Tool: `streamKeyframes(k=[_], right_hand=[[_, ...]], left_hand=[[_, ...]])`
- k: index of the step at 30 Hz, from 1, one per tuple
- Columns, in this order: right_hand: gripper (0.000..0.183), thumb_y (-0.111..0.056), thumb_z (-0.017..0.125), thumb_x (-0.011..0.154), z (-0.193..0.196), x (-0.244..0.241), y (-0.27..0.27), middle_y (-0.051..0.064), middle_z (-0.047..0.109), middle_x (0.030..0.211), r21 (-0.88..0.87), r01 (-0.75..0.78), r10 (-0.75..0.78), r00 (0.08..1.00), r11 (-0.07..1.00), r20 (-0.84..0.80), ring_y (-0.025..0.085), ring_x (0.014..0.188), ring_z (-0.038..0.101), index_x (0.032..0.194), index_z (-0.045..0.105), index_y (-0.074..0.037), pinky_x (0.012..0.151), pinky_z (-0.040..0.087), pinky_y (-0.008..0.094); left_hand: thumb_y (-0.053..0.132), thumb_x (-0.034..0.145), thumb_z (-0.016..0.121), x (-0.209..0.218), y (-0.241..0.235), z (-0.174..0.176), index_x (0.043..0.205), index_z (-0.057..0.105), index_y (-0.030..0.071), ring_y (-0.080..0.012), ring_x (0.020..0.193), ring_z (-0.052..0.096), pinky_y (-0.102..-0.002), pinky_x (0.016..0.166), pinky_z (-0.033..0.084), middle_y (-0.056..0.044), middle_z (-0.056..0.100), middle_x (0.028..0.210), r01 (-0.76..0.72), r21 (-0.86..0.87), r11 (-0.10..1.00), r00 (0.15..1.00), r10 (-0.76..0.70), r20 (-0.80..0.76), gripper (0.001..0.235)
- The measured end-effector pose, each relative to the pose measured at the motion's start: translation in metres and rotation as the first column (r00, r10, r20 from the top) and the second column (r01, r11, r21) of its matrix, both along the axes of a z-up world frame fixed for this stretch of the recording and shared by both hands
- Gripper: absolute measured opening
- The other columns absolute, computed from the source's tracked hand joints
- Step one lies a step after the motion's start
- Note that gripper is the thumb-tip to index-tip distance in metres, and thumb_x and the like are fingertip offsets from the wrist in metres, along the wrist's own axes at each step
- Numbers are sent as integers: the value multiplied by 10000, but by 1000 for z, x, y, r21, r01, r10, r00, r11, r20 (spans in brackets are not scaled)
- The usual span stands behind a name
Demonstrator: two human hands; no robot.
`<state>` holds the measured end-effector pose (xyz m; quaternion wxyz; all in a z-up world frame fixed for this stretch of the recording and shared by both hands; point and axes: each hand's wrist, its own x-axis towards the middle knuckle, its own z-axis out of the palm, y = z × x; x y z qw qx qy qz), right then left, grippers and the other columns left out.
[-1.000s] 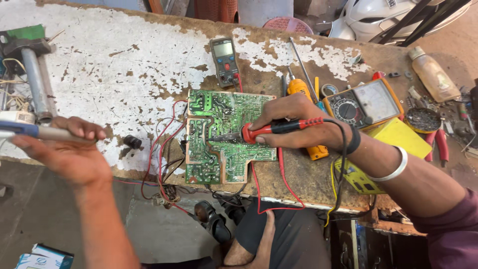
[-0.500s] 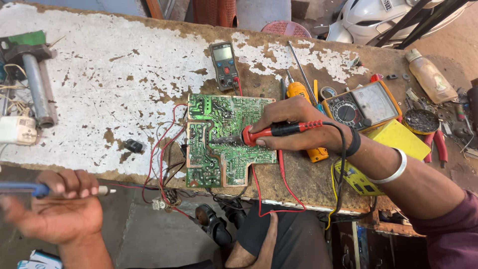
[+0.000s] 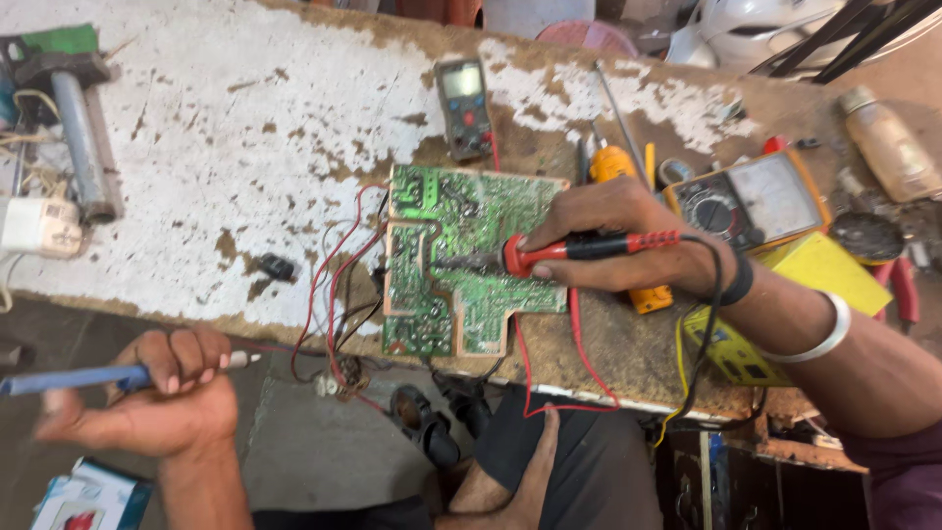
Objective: The person uses a soldering iron to apply heat and solder to various points on a green circuit board. They hold the board steady with one hand while manipulating the soldering iron with the other, occasionally using a blue-handled tool to assist with the soldering process.
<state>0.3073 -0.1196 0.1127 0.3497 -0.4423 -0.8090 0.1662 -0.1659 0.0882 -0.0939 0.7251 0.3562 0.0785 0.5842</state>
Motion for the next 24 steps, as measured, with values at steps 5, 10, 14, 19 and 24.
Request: streamKeyframes(k=[5, 10, 14, 19, 24], right_hand=[[192, -174, 798, 864, 3, 2, 7, 144, 752, 863, 242, -107, 64, 982, 964, 178, 167, 693, 708, 974, 764, -21, 580, 540, 298], [222, -86, 753, 914, 12, -6, -9, 148, 723, 928, -54, 296, -288, 951, 954, 112, 188, 825, 733, 1103, 717, 24, 750, 596, 300], [218, -86, 739, 956, -5, 8, -15, 164, 726, 943, -75, 375, -350, 908, 924, 232, 197, 839, 736, 1139, 722, 33, 813, 591, 306], [401, -240, 688, 975, -71, 78, -2, 174, 713, 1057, -207, 314, -273, 940, 926, 206, 217, 967, 714, 1279, 663, 20, 960, 556, 373], [466, -304, 584, 1054, -159, 134, -3, 189, 644, 1213, -345, 303, -366, 921, 888, -133, 225, 1151, 645, 1401, 547, 5, 1064, 506, 384]], left_hand=[[506, 976, 388, 35, -17, 42, 667, 354, 104, -164, 471, 260, -368, 556, 259, -40, 315, 526, -176, -49, 983, 978, 169, -123, 508], [439, 950, 375, 56, -35, 66, 767, 386, 119, -149, 446, 268, -349, 476, 274, -23, 315, 522, -185, -3, 983, 978, 184, -96, 369], [514, 971, 356, 63, -42, 74, 765, 385, 122, -150, 459, 271, -347, 491, 283, -17, 312, 528, -131, -14, 991, 989, 129, -70, 444], [568, 997, 378, 63, -42, 79, 763, 396, 114, -151, 484, 282, -347, 524, 301, -11, 304, 551, -54, 3, 999, 996, 54, -67, 511], [617, 1047, 413, 78, -45, 82, 1060, 559, 69, -173, 691, 437, -366, 653, 381, -28, 464, 795, -139, -171, 975, 990, 129, -64, 568]])
